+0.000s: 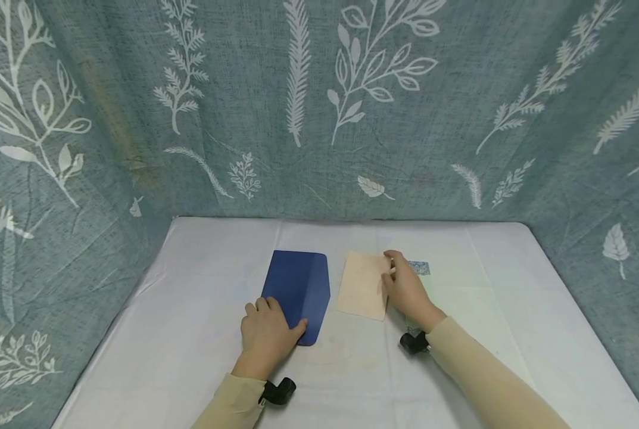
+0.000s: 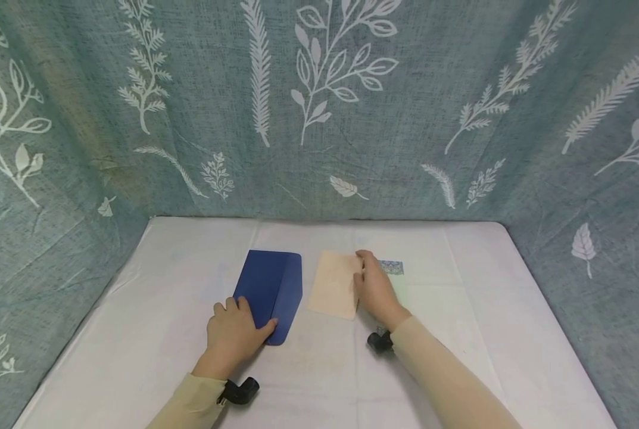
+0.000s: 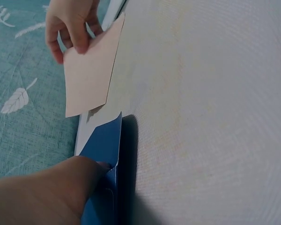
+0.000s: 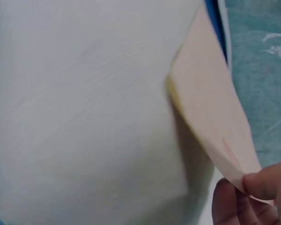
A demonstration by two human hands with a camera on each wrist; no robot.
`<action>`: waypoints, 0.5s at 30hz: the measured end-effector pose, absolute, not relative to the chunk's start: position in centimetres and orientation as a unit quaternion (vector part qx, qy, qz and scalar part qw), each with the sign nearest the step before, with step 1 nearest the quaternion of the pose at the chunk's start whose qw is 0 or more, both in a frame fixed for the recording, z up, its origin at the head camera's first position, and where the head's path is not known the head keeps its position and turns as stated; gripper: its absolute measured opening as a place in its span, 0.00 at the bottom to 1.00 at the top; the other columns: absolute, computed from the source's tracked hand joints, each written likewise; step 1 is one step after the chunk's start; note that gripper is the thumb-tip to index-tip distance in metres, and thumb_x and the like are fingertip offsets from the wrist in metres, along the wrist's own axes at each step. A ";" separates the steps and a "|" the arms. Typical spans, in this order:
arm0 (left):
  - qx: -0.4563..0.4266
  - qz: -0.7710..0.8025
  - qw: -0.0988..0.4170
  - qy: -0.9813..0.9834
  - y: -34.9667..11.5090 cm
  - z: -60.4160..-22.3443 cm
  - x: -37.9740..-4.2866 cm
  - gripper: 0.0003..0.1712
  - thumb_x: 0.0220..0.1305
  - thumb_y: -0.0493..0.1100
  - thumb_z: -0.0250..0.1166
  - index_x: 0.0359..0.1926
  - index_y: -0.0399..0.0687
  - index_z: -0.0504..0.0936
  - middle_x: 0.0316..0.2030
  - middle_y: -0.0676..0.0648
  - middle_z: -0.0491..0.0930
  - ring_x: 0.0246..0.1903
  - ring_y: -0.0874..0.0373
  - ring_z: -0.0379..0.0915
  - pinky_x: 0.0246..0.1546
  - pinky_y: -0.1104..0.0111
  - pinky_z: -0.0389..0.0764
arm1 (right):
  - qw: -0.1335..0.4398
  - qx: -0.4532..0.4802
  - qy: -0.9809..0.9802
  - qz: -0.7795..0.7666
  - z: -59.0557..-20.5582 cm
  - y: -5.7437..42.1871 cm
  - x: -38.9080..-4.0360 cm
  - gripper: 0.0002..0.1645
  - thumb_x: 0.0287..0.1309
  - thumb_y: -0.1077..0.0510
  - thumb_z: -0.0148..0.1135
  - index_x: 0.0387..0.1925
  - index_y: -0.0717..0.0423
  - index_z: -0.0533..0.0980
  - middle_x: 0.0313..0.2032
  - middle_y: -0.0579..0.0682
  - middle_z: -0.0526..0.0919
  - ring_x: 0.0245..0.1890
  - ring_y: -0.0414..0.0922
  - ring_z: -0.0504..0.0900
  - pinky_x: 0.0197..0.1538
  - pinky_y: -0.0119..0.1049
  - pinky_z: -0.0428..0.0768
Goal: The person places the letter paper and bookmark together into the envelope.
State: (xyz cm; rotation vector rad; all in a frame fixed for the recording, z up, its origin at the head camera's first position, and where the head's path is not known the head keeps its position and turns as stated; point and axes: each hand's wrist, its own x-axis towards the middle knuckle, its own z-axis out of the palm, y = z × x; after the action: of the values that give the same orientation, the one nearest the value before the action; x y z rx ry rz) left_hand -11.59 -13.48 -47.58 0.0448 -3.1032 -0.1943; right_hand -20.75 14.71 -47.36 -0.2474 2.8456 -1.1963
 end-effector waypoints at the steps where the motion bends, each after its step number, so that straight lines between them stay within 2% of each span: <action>1: 0.015 -0.063 0.017 -0.998 -13.5 -47.6 -11.6 0.58 0.54 0.72 0.60 0.58 0.18 0.67 0.48 0.25 0.70 0.47 0.31 0.67 0.37 0.49 0.76 | 0.022 -0.077 0.917 -0.391 -47.3 14.8 -20.7 0.32 0.69 0.61 0.51 0.70 0.58 0.55 0.53 0.61 0.72 0.43 0.49 0.79 0.32 0.36 0.79; 8: 0.016 -0.064 0.011 -0.998 -13.5 -47.7 -11.6 0.58 0.54 0.72 0.61 0.58 0.18 0.67 0.48 0.25 0.70 0.47 0.31 0.66 0.37 0.48 0.76 | 0.025 -0.058 0.893 -0.446 -46.6 15.0 -20.7 0.31 0.69 0.61 0.51 0.70 0.56 0.55 0.52 0.60 0.70 0.43 0.50 0.78 0.33 0.39 0.78; 15: 0.017 -0.060 0.014 -0.998 -13.4 -47.7 -11.6 0.58 0.54 0.72 0.61 0.58 0.18 0.67 0.47 0.25 0.70 0.46 0.32 0.67 0.37 0.49 0.76 | 0.038 -0.044 0.868 -0.493 -46.2 14.2 -20.8 0.31 0.68 0.63 0.53 0.69 0.59 0.57 0.47 0.58 0.69 0.38 0.50 0.76 0.31 0.39 0.76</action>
State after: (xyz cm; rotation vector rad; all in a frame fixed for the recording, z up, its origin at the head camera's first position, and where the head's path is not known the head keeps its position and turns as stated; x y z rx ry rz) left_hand -11.60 -13.42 -47.67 0.0524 -3.1083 -0.1871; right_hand -20.80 14.21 -46.16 -0.1349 2.6634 -1.5131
